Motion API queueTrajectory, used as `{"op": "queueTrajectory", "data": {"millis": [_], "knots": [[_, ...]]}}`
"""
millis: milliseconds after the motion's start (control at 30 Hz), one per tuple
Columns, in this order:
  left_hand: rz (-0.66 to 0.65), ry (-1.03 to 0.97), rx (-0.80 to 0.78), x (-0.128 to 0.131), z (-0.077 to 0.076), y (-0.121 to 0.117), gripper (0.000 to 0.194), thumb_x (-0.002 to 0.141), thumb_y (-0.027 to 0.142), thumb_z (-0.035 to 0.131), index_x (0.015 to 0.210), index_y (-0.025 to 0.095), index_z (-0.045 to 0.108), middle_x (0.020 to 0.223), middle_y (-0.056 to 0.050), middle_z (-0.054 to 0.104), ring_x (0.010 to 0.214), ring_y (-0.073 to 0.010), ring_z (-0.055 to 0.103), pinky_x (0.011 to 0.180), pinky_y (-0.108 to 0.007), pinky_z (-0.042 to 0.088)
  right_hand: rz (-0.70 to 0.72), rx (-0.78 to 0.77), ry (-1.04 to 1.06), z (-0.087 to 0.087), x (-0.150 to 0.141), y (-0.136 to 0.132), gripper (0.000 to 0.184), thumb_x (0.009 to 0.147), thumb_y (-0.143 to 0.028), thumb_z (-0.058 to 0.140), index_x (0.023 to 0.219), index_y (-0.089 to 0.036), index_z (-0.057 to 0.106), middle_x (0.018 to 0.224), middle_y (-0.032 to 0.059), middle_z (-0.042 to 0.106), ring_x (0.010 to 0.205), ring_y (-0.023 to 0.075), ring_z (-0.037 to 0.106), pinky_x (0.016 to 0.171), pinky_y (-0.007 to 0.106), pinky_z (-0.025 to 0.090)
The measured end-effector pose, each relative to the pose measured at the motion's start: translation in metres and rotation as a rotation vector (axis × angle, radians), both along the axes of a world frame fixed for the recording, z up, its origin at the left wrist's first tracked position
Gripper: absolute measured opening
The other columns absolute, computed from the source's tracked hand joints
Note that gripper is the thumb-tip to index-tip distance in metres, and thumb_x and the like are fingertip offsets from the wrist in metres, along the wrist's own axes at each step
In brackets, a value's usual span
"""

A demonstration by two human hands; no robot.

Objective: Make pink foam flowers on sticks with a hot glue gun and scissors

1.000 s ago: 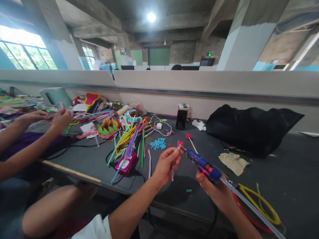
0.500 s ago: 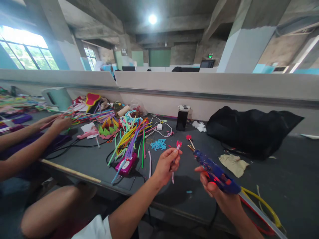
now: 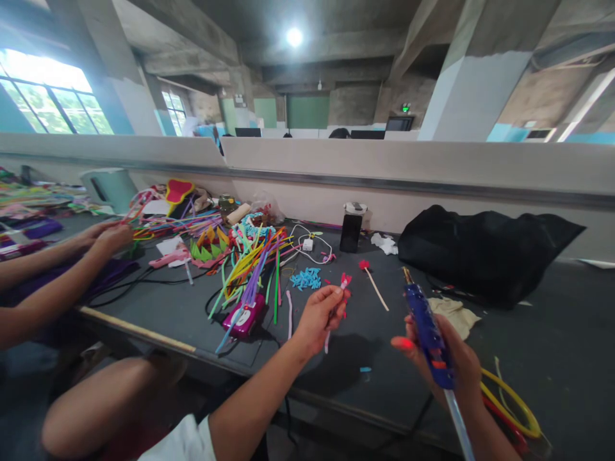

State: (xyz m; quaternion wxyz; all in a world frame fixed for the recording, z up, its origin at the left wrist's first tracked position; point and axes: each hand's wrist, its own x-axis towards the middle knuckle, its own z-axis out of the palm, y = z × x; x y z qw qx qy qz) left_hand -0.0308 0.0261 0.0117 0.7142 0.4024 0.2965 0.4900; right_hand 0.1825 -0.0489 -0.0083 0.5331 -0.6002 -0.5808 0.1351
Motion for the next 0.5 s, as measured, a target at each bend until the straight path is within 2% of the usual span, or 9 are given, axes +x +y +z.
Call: {"op": "queueTrajectory", "data": {"millis": [133,267,433,500], "knots": [[0.027,0.093,0.022,-0.004,0.001,0.003,0.032,0.076,0.047,0.070,0.079,0.015,0.062,0.050,0.007,0.044,0.038,-0.0033,0.027,0.038,-0.021,0.010,-0.097,0.075,-0.265,0.000,0.005,0.007,0.032,0.075,-0.053,0.067,0.089,-0.027,0.054,0.073,0.0028,0.068,0.061,0.0211,0.062,0.061,0.032,0.046],[0.015,0.170,0.020,-0.009,0.001,0.005,0.032,0.074,0.046,0.070,0.074,0.015,0.063,0.047,0.007,0.043,0.037,-0.0034,0.026,0.037,-0.021,0.008,-0.118,0.110,-0.436,0.001,0.005,0.010,0.036,0.082,-0.059,0.057,0.094,-0.025,0.053,0.078,0.0055,0.069,0.066,0.0216,0.064,0.061,0.030,0.044],[-0.032,0.154,-0.016,-0.015,0.005,0.006,0.029,0.074,0.041,0.070,0.071,0.013,0.064,0.046,0.008,0.035,0.036,-0.0024,0.022,0.037,-0.021,0.008,-0.138,0.005,-0.554,-0.003,0.012,0.016,0.035,0.086,-0.055,0.052,0.099,-0.023,0.053,0.086,0.0080,0.069,0.072,0.0240,0.065,0.062,0.031,0.042],[-0.009,0.124,-0.033,-0.018,0.008,0.007,0.029,0.073,0.040,0.071,0.070,0.013,0.063,0.046,0.009,0.034,0.037,-0.0019,0.021,0.037,-0.020,0.008,-0.139,-0.067,-0.596,-0.004,0.015,0.020,0.034,0.086,-0.051,0.052,0.104,-0.023,0.053,0.092,0.0087,0.070,0.076,0.0251,0.067,0.062,0.031,0.041]]}}
